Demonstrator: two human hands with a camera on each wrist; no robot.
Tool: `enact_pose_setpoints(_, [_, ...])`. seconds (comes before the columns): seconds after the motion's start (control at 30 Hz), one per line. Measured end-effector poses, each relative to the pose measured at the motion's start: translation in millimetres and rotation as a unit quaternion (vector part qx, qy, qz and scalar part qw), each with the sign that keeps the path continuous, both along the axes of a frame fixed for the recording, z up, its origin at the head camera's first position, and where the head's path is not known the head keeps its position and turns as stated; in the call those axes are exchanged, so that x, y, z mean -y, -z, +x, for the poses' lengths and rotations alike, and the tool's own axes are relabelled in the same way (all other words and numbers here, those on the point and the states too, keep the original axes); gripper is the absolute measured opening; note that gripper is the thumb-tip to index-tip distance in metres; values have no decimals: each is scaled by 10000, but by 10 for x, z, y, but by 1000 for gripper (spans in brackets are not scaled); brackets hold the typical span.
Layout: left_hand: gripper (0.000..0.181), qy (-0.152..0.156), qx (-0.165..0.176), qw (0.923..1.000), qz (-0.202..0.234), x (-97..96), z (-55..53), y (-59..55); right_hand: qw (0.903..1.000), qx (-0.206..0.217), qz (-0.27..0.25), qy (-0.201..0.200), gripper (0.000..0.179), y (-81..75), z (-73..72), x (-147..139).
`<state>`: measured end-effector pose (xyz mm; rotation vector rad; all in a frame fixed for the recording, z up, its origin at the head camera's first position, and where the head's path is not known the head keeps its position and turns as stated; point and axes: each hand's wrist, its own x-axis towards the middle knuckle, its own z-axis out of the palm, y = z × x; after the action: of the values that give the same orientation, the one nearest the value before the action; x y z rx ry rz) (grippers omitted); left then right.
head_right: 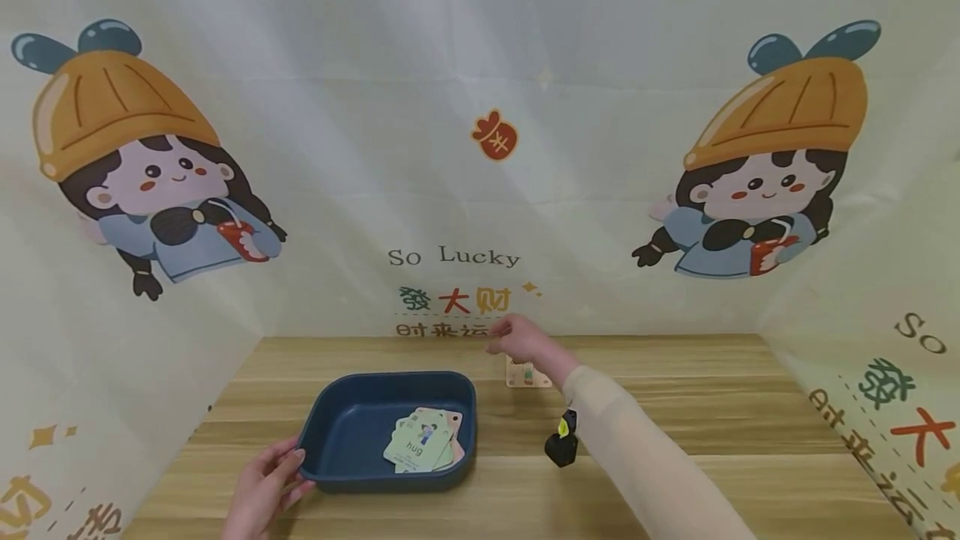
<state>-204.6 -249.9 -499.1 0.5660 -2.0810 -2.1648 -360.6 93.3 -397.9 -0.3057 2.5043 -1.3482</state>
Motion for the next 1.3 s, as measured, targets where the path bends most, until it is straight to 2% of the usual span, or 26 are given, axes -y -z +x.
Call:
enact_pose_setpoints(0.1, [45, -132, 9, 9999, 42, 26, -44, 80, 9999, 32, -27, 106, 38, 2, -34, -26])
enact_pose_setpoints(0.2, [44, -199, 14, 9998, 63, 78, -114, 213, 9997, 109, -111, 165, 40, 15, -63, -55])
enact_pose_setpoints(0.3, [43, -191, -45, 9998, 88, 134, -170, 332, 9993, 189, -215, 239, 41, 26, -90, -70])
enact_pose_setpoints(0.4, [44, -190, -93, 9997, 119, 166, -203, 397, 9987, 258, -283, 340, 41, 32, -117, -81])
enact_pose_setpoints(0.5, [44, -176, -109, 9997, 115, 154, -176, 367, 9979, 286, -319, 484, 43, 37, -141, -86])
enact_pose_setpoints(0.77, [48, -99, -245, 9996, 38, 29, -28, 95, 9957, 121, -100, 916, 39, 118, -270, -110])
enact_pose_setpoints(0.87, [46, -162, -165, 9997, 0, 5, -15, 44, 9948, -91, 91, 1012, 38, 168, -312, -121])
enact_pose_setpoints(0.93, [44, -201, -41, 9998, -26, 2, -17, 30, 9935, -299, 265, 1064, 36, 205, -331, -119])
enact_pose_setpoints(0.97, [44, -228, -11, 9997, -6, 31, -48, 89, 9928, -373, 336, 1087, 35, 226, -333, -114])
enact_pose_setpoints(1.07, [44, -197, 80, 9998, 2, 42, -60, 100, 9904, -525, 540, 1162, 32, 297, -329, -89])
enact_pose_setpoints(1.17, [45, -191, -4, 9998, 18, 30, -53, 98, 9893, -538, 655, 1185, 33, 383, -325, -59])
enact_pose_setpoints(1.2, [44, -167, -36, 9999, 6, 0, -22, 40, 9887, -573, 712, 1188, 33, 413, -327, -51])
enact_pose_setpoints(1.3, [45, -191, -199, 9996, 31, 5, -26, 72, 9877, -632, 752, 1221, 30, 488, -329, -26])
